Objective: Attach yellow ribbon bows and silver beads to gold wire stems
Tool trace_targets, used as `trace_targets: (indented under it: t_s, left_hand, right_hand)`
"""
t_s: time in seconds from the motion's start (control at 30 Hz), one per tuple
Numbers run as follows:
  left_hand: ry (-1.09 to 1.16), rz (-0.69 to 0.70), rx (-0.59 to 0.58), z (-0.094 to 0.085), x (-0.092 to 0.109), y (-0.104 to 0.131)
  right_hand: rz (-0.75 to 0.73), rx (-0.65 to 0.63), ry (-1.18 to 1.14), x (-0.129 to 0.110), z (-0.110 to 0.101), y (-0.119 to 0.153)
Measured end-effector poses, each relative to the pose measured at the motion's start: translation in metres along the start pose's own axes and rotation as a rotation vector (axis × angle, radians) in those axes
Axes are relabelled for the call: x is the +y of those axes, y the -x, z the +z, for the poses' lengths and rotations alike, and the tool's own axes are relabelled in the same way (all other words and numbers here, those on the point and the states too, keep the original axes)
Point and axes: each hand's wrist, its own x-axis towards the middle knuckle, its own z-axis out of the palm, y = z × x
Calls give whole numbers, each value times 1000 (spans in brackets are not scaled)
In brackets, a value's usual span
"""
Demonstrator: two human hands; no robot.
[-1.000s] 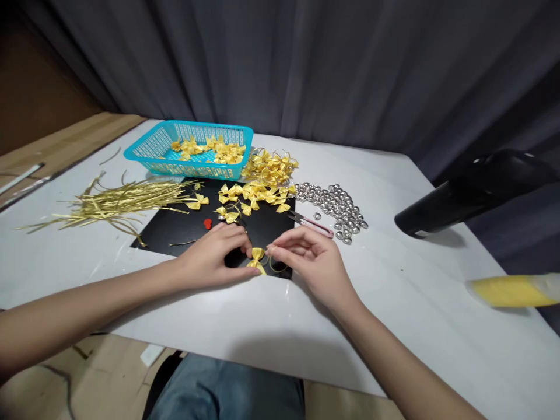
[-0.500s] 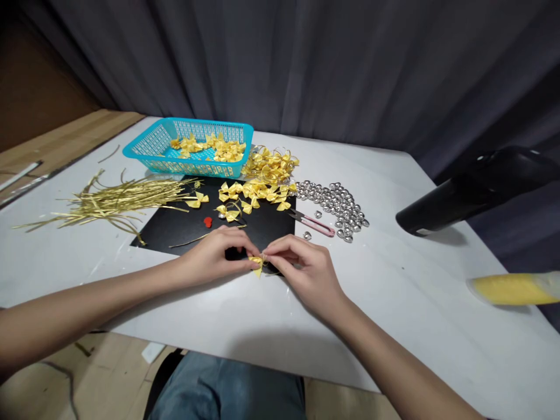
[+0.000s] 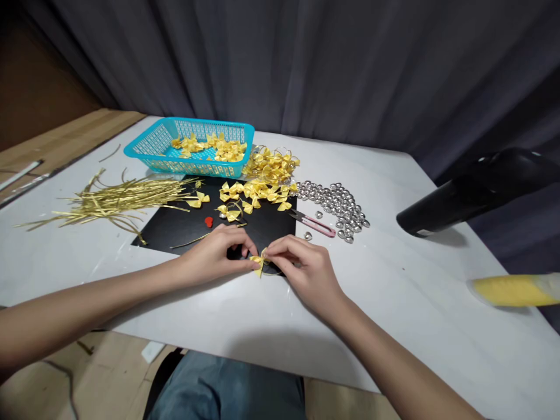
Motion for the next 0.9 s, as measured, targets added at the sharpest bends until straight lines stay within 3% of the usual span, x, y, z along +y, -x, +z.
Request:
trace_targets:
  t_s: [0.3, 0.9]
  left_hand:
    - [-47, -37, -5, -2, 4, 2]
    - [-40, -30, -2, -2, 5, 3]
  right_hand:
    - [-133, -33, 133, -4, -4, 1]
    - [-78, -22, 102, -8, -4, -1]
